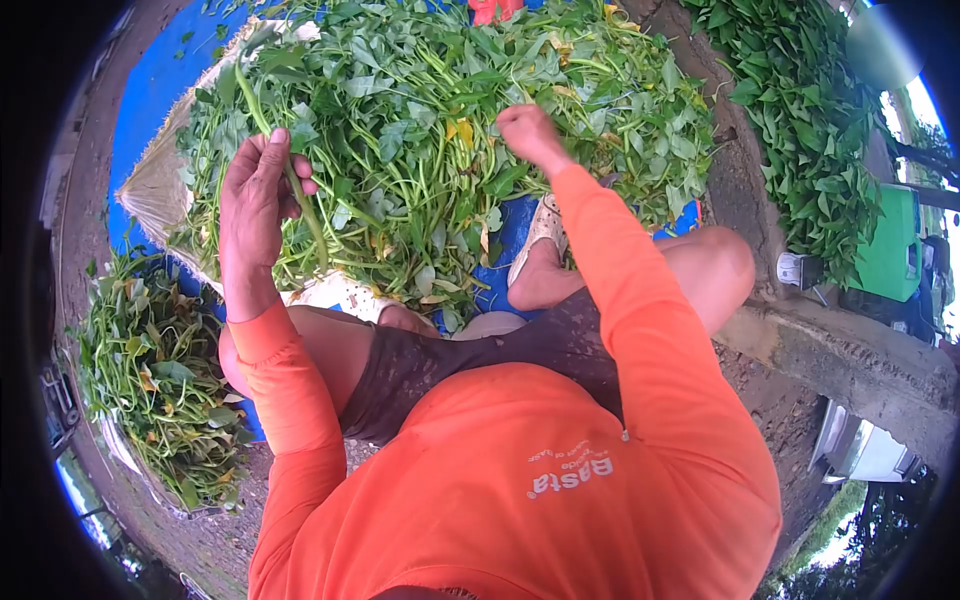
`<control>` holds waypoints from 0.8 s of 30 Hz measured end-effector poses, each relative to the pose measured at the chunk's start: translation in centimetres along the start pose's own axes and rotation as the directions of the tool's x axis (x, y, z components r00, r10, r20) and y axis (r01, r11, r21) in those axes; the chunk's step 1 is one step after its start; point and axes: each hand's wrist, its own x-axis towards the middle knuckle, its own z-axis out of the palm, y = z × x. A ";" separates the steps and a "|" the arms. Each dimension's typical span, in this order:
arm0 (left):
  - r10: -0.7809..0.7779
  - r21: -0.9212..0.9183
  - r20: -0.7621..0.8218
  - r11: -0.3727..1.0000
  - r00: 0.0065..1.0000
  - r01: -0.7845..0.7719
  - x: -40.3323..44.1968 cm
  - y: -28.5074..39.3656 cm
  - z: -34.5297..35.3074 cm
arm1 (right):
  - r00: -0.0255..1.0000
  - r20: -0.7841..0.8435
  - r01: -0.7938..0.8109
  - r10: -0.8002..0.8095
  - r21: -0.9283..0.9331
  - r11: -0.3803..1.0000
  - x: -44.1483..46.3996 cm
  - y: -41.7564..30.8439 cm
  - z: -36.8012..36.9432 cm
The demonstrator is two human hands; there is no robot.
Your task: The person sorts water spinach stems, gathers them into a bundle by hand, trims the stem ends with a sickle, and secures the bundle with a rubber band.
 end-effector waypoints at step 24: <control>-0.117 -0.081 -0.064 0.990 0.991 0.111 0.3 -1.9 -1.9 | 0.966 0.171 0.037 -0.191 0.644 0.764 -10.9 -14.4 -10.4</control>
